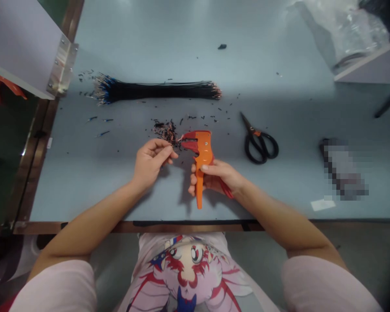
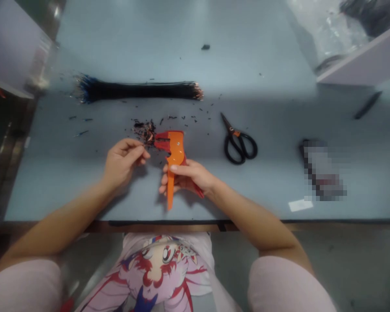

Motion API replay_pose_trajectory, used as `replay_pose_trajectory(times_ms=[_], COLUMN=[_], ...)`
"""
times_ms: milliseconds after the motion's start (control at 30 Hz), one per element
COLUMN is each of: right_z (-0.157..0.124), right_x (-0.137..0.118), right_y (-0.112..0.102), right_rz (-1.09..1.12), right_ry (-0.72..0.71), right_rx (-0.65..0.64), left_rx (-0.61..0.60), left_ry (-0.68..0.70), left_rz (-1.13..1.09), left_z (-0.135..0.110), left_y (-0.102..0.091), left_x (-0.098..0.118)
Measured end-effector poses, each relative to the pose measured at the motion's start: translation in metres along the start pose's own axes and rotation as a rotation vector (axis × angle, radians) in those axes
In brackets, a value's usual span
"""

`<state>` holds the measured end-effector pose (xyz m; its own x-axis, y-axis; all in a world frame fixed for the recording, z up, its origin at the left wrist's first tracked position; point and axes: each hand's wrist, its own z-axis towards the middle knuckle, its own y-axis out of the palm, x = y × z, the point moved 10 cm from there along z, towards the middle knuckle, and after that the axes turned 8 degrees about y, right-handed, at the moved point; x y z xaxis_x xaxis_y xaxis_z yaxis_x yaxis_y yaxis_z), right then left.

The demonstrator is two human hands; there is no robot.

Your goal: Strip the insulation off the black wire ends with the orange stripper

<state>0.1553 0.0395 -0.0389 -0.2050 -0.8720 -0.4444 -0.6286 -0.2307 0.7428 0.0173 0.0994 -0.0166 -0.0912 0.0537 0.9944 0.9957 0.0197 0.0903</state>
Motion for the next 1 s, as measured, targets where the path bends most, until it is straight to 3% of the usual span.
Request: replay_pose_trajectory(times_ms=[200,500,1000], right_z=[-0.001,-0.008,-0.003], right_x=[0.009,0.012,0.013], right_y=[0.021,0.042,0.038], right_rz=[0.042,0.022,0.021], right_ry=[-0.014,-0.037,-0.042], right_rx=[-0.156,-0.250,-0.244], left_rx=[-0.099,-0.275,-0.299], left_ry=[0.078,-0.019,-0.042], left_rz=[-0.005,-0.223,-0.227], left_z=[-0.016,-0.031,-0.032], left_y=[0.025,0.054,0.055], left_x=[0.006,-0.004,-0.009])
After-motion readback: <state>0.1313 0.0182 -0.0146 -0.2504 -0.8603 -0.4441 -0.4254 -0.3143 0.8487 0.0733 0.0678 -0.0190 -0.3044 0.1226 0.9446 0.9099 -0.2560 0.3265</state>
